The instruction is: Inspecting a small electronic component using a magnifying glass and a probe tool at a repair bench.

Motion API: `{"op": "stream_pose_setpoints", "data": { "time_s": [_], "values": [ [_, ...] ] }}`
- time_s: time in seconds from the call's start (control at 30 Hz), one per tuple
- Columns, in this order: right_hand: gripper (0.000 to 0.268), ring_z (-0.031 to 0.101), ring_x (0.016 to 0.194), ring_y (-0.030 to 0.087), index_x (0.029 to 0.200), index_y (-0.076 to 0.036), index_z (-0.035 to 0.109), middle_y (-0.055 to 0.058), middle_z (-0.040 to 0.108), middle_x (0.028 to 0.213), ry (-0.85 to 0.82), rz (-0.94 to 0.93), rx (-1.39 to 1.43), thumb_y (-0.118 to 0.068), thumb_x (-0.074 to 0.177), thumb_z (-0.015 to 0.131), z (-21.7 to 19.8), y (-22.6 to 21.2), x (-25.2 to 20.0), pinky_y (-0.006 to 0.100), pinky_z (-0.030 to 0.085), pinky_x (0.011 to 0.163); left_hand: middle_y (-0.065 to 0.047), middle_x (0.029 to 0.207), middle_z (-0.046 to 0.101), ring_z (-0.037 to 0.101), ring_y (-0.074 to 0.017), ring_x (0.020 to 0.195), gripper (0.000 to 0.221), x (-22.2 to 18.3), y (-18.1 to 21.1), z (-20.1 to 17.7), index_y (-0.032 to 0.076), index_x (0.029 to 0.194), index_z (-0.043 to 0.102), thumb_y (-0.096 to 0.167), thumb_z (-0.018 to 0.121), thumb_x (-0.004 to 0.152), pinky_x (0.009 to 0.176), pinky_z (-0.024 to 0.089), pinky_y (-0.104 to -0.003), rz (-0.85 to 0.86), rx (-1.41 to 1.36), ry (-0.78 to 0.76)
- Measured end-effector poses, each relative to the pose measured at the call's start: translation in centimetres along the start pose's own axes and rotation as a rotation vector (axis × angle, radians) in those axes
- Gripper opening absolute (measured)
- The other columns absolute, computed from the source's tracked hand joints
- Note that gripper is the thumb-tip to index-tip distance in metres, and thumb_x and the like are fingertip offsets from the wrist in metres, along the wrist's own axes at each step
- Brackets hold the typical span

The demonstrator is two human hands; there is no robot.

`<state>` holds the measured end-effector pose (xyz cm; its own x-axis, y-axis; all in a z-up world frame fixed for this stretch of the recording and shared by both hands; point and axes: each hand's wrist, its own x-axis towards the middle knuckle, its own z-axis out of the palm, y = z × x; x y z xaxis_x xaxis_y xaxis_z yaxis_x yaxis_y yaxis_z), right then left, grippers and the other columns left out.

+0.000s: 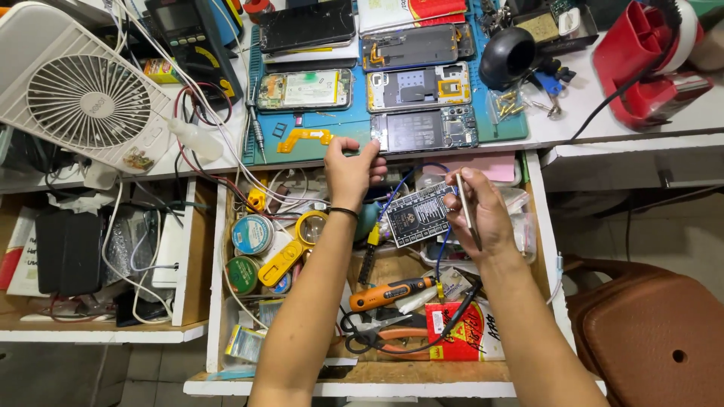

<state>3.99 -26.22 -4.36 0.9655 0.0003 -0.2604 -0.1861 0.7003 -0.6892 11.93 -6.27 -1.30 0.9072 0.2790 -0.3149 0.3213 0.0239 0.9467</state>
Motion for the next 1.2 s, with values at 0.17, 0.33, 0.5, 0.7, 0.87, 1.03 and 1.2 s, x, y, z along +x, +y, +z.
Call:
{"op": "stream_pose_setpoints", "data": {
  "time_s": [0.17, 0.33, 0.5, 0.7, 0.87, 1.03, 1.2],
  "values": [
    [0.013, 0.076, 0.070, 0.020, 0.100, -0.011, 0.066, 0.009, 0.072, 0.101, 0.001, 0.040, -0.024, -0.023, 0.101, 0.062, 0.7, 0.6, -0.4, 0.011, 0.043, 0.034, -0.019, 0.077, 0.074, 0.074, -0.0199, 0.058, 0.036, -0.6, -0.9, 0.4, 0.007, 0.114, 0.049, 0.017, 0.073, 0.089, 0.049, 0.064, -0.025, 0.017, -0.154, 0.011],
    [0.013, 0.078, 0.076, 0.025, 0.098, -0.010, 0.066, 0.010, 0.075, 0.105, -0.008, 0.058, -0.019, -0.023, 0.100, 0.063, 1.8, 0.4, -1.1, 0.011, 0.043, 0.034, -0.016, 0.074, 0.070, 0.072, -0.0202, 0.058, 0.053, -4.3, 0.2, 0.5, 0.004, 0.132, 0.045, 0.013, 0.070, 0.086, 0.055, 0.065, -0.029, -0.025, -0.273, -0.018],
    [0.015, 0.080, 0.076, 0.032, 0.099, -0.007, 0.066, 0.003, 0.064, 0.064, -0.058, -0.053, -0.135, -0.021, 0.101, 0.062, 1.9, 0.8, -1.2, 0.015, 0.046, 0.036, -0.017, 0.075, 0.069, 0.073, -0.0260, 0.061, 0.088, -5.1, -1.4, 0.3, 0.010, 0.159, 0.021, 0.014, 0.069, 0.085, 0.059, 0.066, -0.041, -0.141, -0.362, -0.191],
    [0.013, 0.078, 0.065, 0.024, 0.101, -0.010, 0.065, 0.007, 0.062, 0.057, -0.109, -0.109, -0.308, -0.022, 0.103, 0.063, -0.6, -0.7, -0.3, 0.014, 0.042, 0.033, -0.021, 0.081, 0.071, 0.074, -0.0261, 0.062, 0.082, -7.7, -2.8, -0.7, 0.006, 0.157, 0.027, 0.016, 0.072, 0.090, 0.053, 0.063, -0.034, -0.028, -0.401, -0.410],
    [0.012, 0.076, 0.058, 0.021, 0.102, -0.011, 0.065, 0.007, 0.061, 0.053, -0.169, -0.042, -0.290, -0.023, 0.102, 0.061, 0.8, -0.4, -1.4, 0.015, 0.043, 0.035, -0.023, 0.081, 0.071, 0.073, -0.0274, 0.064, 0.077, -10.5, -3.0, -3.1, 0.005, 0.158, 0.025, 0.016, 0.067, 0.095, 0.054, 0.063, -0.033, 0.224, -0.231, -0.395],
    [0.016, 0.074, 0.051, 0.022, 0.105, -0.008, 0.065, 0.007, 0.060, 0.052, -0.220, 0.035, -0.243, -0.023, 0.101, 0.062, 2.4, 1.5, -2.5, 0.021, 0.049, 0.038, -0.023, 0.087, 0.072, 0.074, -0.0280, 0.070, 0.078, -14.2, -3.6, -5.9, 0.010, 0.161, 0.022, 0.017, 0.065, 0.096, 0.059, 0.063, -0.034, 0.379, -0.033, -0.338],
    [0.019, 0.062, 0.032, 0.024, 0.104, 0.000, 0.064, 0.020, 0.052, 0.042, -0.281, 0.013, -0.373, -0.017, 0.100, 0.060, 2.1, 3.3, -2.6, 0.026, 0.045, 0.031, -0.023, 0.089, 0.074, 0.076, -0.0300, 0.072, 0.099, -15.4, -4.7, -8.5, 0.009, 0.163, 0.010, 0.030, 0.076, 0.091, 0.060, 0.063, -0.035, 0.481, 0.123, -0.370]
  ]
}}
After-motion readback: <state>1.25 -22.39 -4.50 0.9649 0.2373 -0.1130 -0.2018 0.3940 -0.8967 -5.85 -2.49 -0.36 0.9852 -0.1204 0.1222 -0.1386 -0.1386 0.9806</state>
